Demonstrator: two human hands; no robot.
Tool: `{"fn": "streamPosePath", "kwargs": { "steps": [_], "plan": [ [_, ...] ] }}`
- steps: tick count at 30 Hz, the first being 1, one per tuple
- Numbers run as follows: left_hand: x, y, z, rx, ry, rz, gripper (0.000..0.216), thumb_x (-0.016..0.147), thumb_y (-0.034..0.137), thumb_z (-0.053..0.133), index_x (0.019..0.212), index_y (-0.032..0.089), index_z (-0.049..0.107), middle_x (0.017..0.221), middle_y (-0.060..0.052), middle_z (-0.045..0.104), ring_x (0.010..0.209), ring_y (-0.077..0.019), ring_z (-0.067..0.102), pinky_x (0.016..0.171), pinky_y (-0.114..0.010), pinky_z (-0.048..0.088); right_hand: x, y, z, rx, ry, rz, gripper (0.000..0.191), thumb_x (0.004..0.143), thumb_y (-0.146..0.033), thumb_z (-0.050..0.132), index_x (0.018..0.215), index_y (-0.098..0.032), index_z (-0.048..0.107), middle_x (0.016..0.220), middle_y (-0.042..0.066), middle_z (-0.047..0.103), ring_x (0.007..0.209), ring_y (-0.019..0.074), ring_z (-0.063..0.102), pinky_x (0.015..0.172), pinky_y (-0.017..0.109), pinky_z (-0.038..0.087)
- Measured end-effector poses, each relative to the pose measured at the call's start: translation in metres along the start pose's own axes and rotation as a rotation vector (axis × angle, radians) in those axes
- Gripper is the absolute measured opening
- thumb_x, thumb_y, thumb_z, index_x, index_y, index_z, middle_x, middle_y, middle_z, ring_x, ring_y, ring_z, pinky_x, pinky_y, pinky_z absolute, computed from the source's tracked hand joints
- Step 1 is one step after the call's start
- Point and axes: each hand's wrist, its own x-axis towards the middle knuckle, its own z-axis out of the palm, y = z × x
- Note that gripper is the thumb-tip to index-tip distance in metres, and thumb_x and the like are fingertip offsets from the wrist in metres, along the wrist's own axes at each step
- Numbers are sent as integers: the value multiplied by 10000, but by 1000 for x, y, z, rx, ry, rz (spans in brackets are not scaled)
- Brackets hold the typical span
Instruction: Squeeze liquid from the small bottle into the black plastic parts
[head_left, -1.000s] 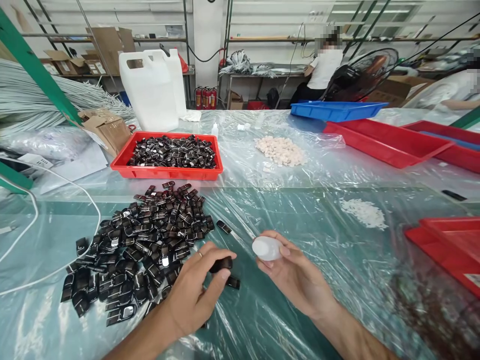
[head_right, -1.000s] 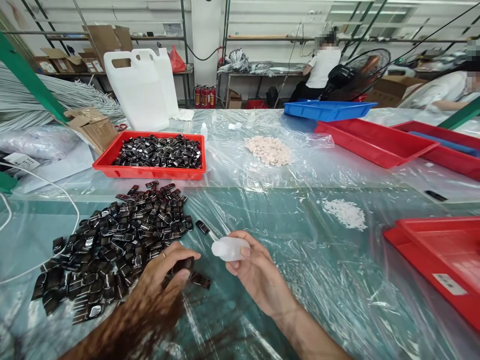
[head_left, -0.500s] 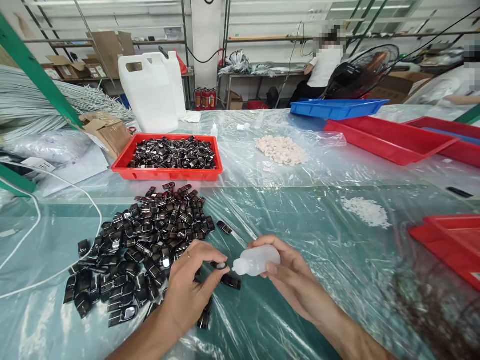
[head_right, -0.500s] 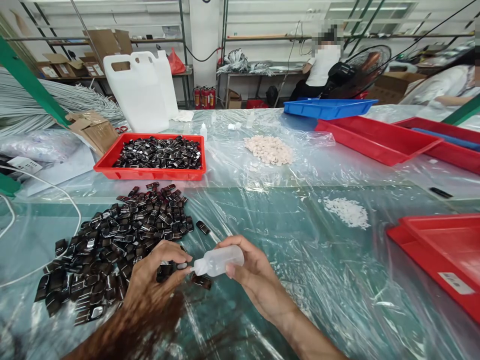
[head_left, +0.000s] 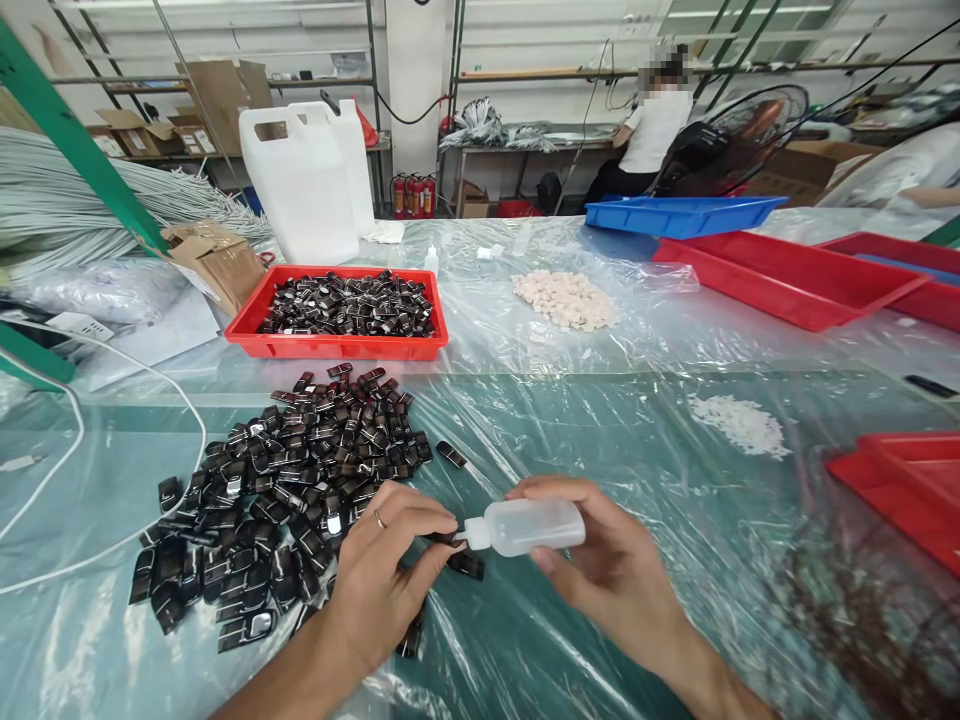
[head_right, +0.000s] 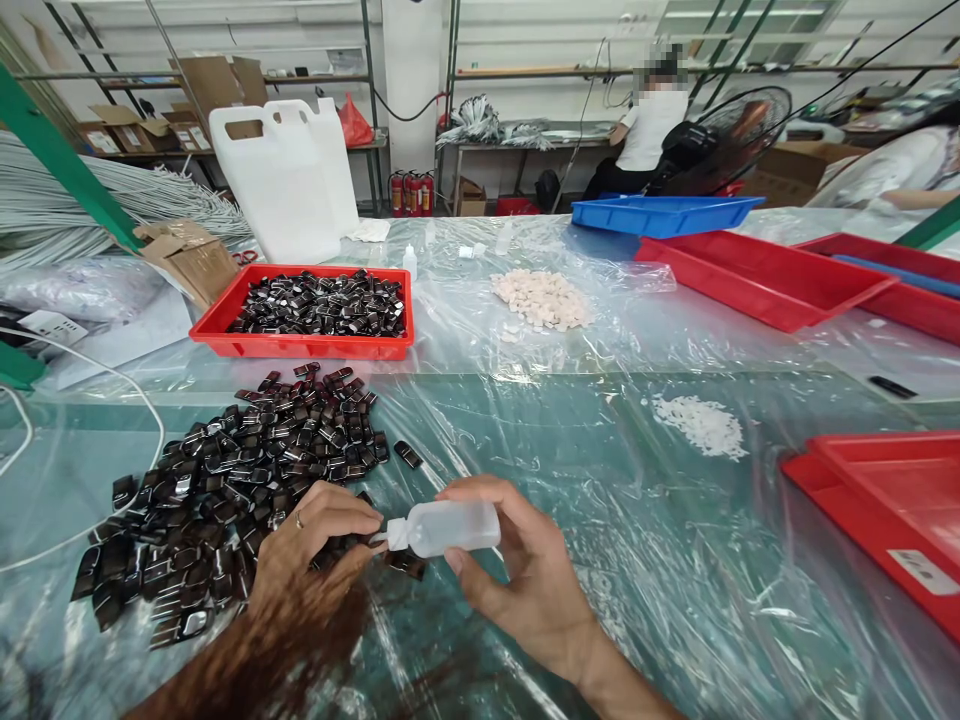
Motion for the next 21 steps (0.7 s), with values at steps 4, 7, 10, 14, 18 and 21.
{"fn": "streamPosePath", "kwargs": {
  "steps": [4, 7, 10, 14, 18, 21],
  "plan": [
    [3, 1, -1, 30, -15, 47, 46, 962, 230, 657, 1005, 245, 650, 887, 13, 730, 811, -146, 673, 718, -291, 564, -1, -8, 0, -165, 2, -146, 389, 869, -241, 901, 1203, -420, 812, 1084, 29, 865, 956, 248, 856, 733, 293, 717],
    [2, 1, 1, 54, -15, 40, 26, 968, 243, 648, 994, 245, 648, 890, 15, 711, 804, -139, 669, 699, -269, 556, -3, -10, -1, -274, 1, -220, 383, 897, -230, 860, 1223, -414, 780, 1076, 29, 868, 950, 256, 862, 715, 304, 711],
    [1, 0, 2, 84, -6, 17, 14, 964, 260, 651, 972, 250, 658, 893, 24, 681, 785, -127, 663, 669, -249, 544, -5, -9, -3, -377, 7, -327, 465, 878, -187, 828, 1277, -410, 739, 1083, 49, 866, 955, 273, 856, 740, 346, 712],
    [0, -1, 3, 96, -12, 11, 16, 960, 252, 646, 965, 253, 661, 874, 34, 664, 781, -121, 653, 670, -243, 533, -8, -9, -3, -441, -5, -409, 511, 872, -144, 786, 1320, -377, 706, 1108, 93, 859, 930, 280, 854, 734, 381, 713],
    [0, 0, 3, 100, -11, 3, 17, 959, 265, 648, 967, 259, 662, 859, 32, 663, 770, -130, 652, 666, -250, 535, -15, -6, -3, -516, 18, -434, 573, 878, -169, 766, 1396, -404, 694, 1105, 109, 875, 945, 331, 879, 757, 472, 747],
    [0, 1, 2, 84, -16, -8, 30, 962, 279, 650, 976, 256, 663, 860, 21, 670, 772, -138, 658, 659, -249, 540, -26, 3, -4, -607, 26, -515, 812, 870, -136, 739, 1610, -442, 603, 1130, 113, 903, 897, 357, 891, 784, 556, 773]
  ]
}}
